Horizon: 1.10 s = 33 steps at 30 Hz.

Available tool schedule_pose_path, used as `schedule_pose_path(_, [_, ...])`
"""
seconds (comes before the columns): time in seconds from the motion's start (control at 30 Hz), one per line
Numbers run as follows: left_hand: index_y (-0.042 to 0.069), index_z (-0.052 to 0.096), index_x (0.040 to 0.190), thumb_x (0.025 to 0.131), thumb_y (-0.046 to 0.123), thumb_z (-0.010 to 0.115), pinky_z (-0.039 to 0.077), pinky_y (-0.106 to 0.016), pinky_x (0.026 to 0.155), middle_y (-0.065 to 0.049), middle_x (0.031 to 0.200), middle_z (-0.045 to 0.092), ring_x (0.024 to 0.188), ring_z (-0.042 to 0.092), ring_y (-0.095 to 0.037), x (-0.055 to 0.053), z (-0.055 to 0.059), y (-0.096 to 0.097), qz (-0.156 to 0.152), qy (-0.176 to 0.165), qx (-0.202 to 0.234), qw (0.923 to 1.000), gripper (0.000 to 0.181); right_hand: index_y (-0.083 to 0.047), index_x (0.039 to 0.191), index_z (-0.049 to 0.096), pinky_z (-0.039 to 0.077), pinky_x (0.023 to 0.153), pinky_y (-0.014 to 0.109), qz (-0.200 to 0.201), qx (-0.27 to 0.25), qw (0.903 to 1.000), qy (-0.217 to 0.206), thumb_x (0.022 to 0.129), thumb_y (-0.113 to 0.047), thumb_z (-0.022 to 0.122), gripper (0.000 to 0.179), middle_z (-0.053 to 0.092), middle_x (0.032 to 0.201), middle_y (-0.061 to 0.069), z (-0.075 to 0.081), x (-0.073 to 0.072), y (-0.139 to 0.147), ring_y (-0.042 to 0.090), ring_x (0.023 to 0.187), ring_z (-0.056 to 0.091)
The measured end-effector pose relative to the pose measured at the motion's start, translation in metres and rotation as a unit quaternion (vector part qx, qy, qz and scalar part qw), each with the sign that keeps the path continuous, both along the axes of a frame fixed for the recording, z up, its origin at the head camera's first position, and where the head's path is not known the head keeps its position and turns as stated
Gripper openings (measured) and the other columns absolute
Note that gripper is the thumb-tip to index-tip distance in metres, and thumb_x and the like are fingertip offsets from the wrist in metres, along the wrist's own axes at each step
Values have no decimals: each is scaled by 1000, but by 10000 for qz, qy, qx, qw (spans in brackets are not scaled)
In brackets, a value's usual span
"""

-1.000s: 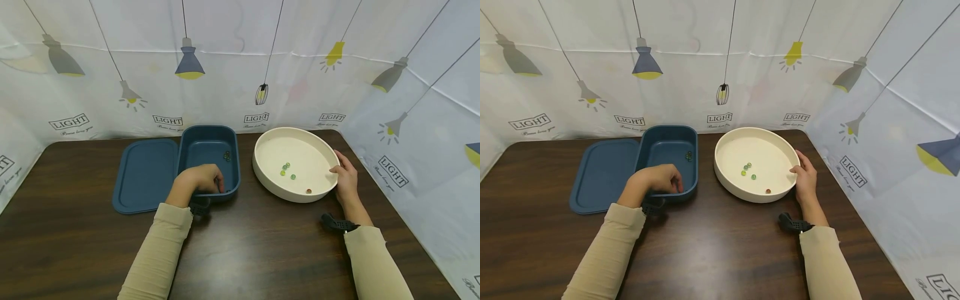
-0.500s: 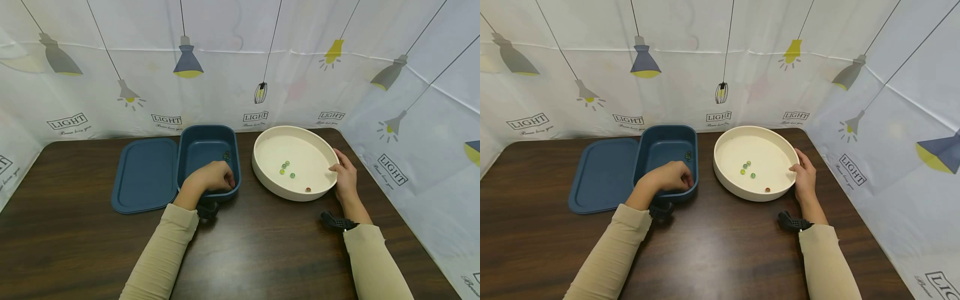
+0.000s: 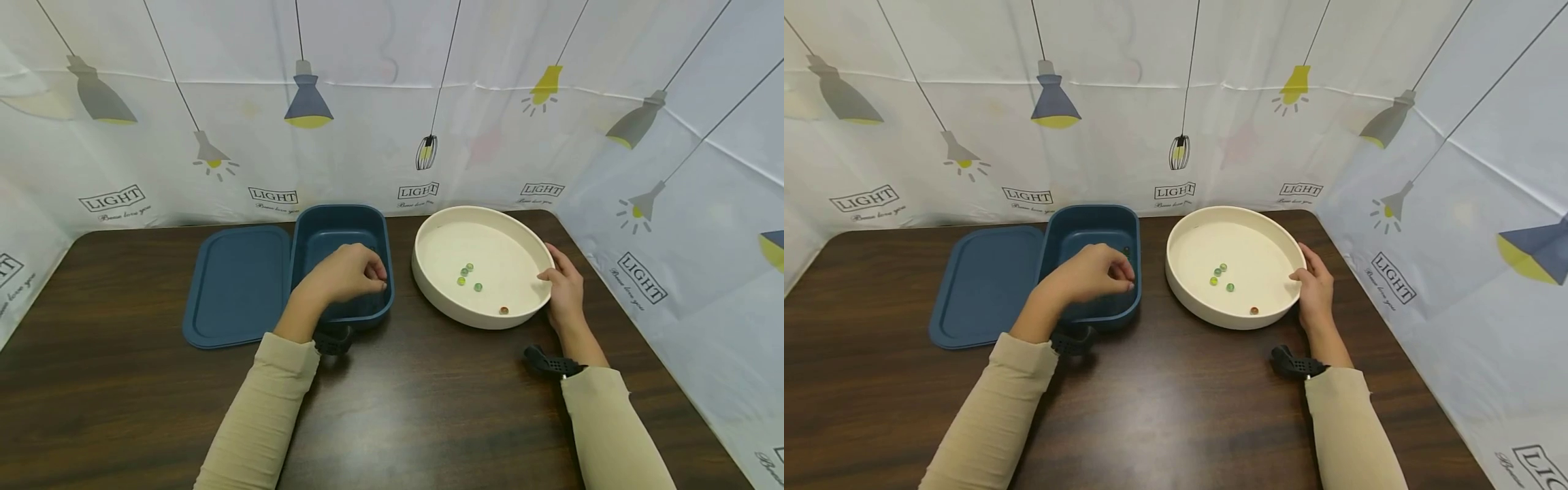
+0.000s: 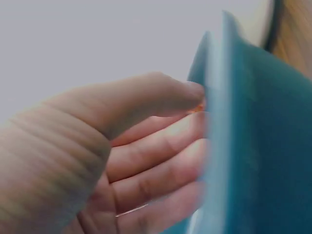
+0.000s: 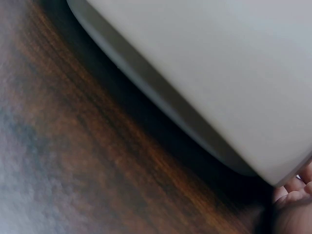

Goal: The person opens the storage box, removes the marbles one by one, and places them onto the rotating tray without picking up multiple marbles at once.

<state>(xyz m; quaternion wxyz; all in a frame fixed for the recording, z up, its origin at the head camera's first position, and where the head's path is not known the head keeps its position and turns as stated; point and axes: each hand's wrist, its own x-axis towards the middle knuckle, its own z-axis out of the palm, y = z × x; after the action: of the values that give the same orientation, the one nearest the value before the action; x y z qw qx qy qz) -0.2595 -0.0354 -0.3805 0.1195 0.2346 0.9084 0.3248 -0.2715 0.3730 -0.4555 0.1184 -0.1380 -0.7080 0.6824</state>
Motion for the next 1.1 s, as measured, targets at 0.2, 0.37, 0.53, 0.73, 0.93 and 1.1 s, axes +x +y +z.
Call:
schedule_pose_path(0.2, [15, 75, 96, 92, 21, 73, 55, -33, 77, 1, 90, 73, 85, 67, -14, 4, 16, 19, 318, 350, 708, 9964, 8, -14, 153, 46, 44, 105, 15, -4, -54, 10000, 47, 87, 13, 38, 72, 36, 164, 6, 3, 0, 2, 22, 151, 35])
schedule_pose_path(0.37, [15, 75, 97, 91, 22, 72, 55, -30, 75, 1, 89, 73, 84, 66, -13, 4, 17, 46, 560, 571, 1015, 9916, 10, -12, 152, 47, 42, 110, 19, 0, 3, 10000, 69, 86, 13, 38, 72, 37, 163, 7, 0, 1, 1, 22, 150, 37])
schedule_pose_path(0.53, [15, 75, 97, 92, 24, 70, 55, -31, 77, 1, 89, 73, 85, 66, -13, -4, 14, 82, 579, 662, 1318, 9874, 12, -12, 152, 47, 41, 112, 22, -34, -24, 10000, 53, 85, 13, 39, 72, 38, 163, 7, -4, 4, 1, 21, 150, 37])
schedule_pose_path(0.73, [16, 77, 99, 92, 26, 73, 57, -30, 77, 1, 91, 76, 87, 69, -13, -19, -2, 122, 1274, 461, 1526, 9790, 13, -13, 152, 47, 38, 117, 29, -28, 55, 10000, 20, 86, 13, 41, 71, 39, 163, 6, -5, 5, 0, 20, 150, 37])
schedule_pose_path(0.93, [16, 78, 98, 93, 26, 73, 56, -31, 74, 2, 93, 75, 86, 67, -12, -33, -15, 149, 1556, 533, 934, 9819, 12, -12, 152, 47, 36, 119, 33, 9, 60, 9999, 90, 86, 12, 40, 71, 39, 162, 6, -1, 5, -2, 19, 150, 38])
schedule_pose_path(1.1, [18, 78, 98, 93, 27, 74, 56, -33, 76, 3, 92, 74, 86, 67, -12, -40, -18, 162, 1643, 647, 278, 9839, 11, -11, 152, 47, 37, 119, 35, -35, 76, 9999, 145, 86, 12, 41, 70, 40, 162, 6, 4, 6, -1, 20, 149, 39])
